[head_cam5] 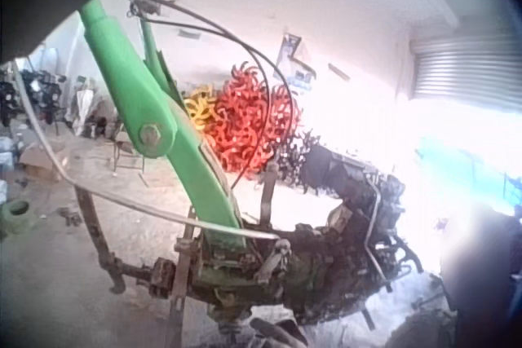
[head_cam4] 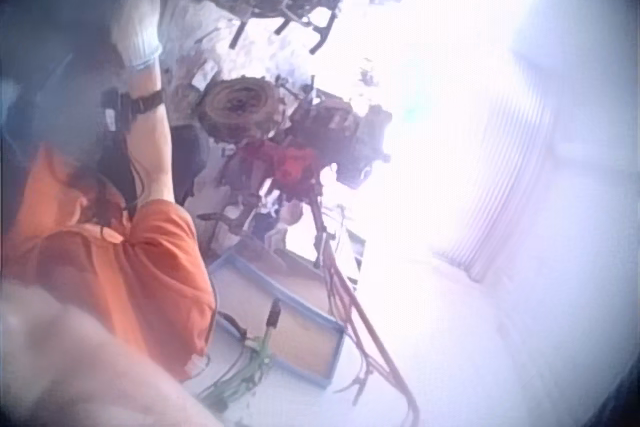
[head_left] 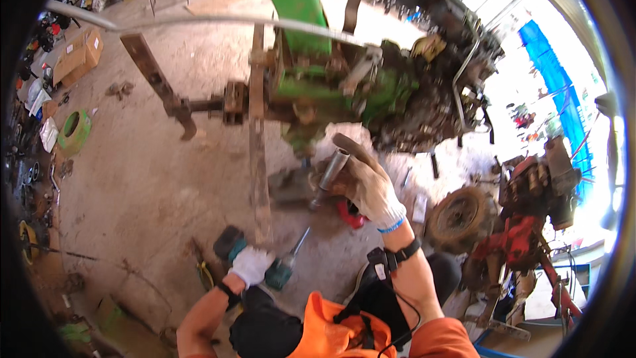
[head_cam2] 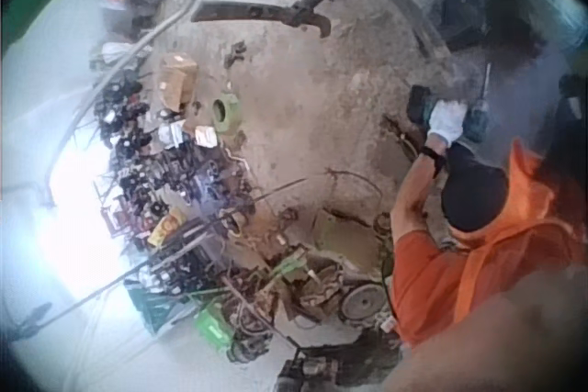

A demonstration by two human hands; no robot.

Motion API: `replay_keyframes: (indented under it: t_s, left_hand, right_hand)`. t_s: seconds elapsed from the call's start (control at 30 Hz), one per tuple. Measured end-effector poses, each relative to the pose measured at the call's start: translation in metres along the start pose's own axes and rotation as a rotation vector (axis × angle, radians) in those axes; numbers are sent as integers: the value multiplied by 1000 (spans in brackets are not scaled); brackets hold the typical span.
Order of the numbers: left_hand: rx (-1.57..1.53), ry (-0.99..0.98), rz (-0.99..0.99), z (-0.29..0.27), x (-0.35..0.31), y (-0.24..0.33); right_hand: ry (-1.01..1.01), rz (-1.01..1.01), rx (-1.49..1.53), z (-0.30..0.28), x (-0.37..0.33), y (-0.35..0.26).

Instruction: The person assembles a green metal frame onto a small engine in a workshop. They use a screwdriver and an impact wrench to attach brackets and fasten bolts, then connect a cable to the engine.

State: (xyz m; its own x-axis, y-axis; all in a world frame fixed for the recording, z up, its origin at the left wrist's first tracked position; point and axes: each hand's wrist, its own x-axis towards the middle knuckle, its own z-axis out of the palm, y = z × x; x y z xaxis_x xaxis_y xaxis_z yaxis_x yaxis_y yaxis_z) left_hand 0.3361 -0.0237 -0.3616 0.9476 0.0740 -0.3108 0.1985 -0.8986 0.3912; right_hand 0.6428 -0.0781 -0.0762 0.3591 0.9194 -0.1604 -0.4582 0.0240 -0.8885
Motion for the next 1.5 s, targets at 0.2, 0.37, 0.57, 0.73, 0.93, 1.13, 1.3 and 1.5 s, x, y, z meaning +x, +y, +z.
replay_keyframes:
  t_s: [0.2, 0.37, 0.57, 0.73, 0.93, 1.13, 1.3, 1.5]
  left_hand:
    - [-26, 151, 54, 1, -10, 1]
    - [-105, 267, -37, -9, -38, 21]
    - [-85, 168, -122, -34, -53, 33]
    - [-137, 160, -101, -37, -51, 33]
    - [-430, 337, -106, -24, -51, 32]
    - [-433, 431, -125, -23, -63, 43]
    - [-743, 437, -134, -38, -94, 39]
    - [-616, 525, -107, -39, -71, 37]
  right_hand:
    - [-224, 410, 217, 33, -44, 134]
    - [-346, 216, -498, -30, -24, 155]
    - [144, 698, -813, -81, -52, 181]
    - [235, 627, -110, -88, -60, 240]
    - [357, 547, 16, -90, -61, 265]
    - [604, 537, 175, -88, -45, 286]
    - [742, 503, 19, -161, -50, 295]
    - [620, 474, -883, -172, -61, 321]
